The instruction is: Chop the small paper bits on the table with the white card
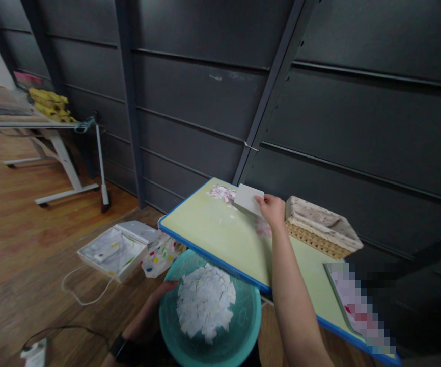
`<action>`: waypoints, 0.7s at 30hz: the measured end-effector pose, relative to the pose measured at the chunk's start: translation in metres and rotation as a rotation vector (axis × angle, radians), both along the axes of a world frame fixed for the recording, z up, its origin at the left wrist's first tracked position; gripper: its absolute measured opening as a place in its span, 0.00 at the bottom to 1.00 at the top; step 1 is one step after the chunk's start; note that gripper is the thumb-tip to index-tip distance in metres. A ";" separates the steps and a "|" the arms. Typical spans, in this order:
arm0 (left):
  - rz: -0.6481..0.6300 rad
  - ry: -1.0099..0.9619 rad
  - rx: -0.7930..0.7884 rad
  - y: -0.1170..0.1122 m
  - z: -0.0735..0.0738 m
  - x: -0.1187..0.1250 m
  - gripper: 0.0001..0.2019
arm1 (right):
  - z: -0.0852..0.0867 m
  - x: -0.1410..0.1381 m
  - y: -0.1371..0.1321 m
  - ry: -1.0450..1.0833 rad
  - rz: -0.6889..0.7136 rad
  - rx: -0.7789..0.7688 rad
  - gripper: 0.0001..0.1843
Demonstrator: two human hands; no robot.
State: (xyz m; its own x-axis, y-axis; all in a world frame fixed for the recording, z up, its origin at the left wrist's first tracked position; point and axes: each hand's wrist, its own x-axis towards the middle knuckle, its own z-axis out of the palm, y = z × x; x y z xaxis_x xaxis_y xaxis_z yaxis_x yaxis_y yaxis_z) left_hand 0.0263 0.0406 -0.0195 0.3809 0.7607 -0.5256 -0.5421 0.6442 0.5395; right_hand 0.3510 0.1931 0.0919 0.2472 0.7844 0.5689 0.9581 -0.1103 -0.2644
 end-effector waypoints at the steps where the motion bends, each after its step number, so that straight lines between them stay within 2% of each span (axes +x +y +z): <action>1: 0.015 0.014 0.005 0.000 0.000 0.000 0.07 | -0.003 0.000 0.002 -0.009 -0.021 0.000 0.22; 5: 0.030 0.072 0.017 -0.001 -0.003 0.000 0.09 | -0.010 -0.004 0.006 -0.056 -0.088 -0.036 0.21; 9: -0.055 0.047 0.006 -0.001 0.001 0.000 0.20 | -0.012 -0.008 0.006 -0.075 -0.116 -0.107 0.22; 12: -0.075 -0.001 0.002 0.000 0.006 0.001 0.25 | -0.010 -0.009 0.006 -0.088 -0.136 -0.161 0.21; 17: -0.050 -0.067 0.001 -0.001 0.009 0.001 0.27 | -0.004 -0.006 0.002 -0.091 -0.130 -0.186 0.20; 21: -0.094 -0.058 -0.006 -0.002 0.010 0.001 0.28 | -0.001 -0.006 -0.001 -0.086 -0.136 -0.140 0.21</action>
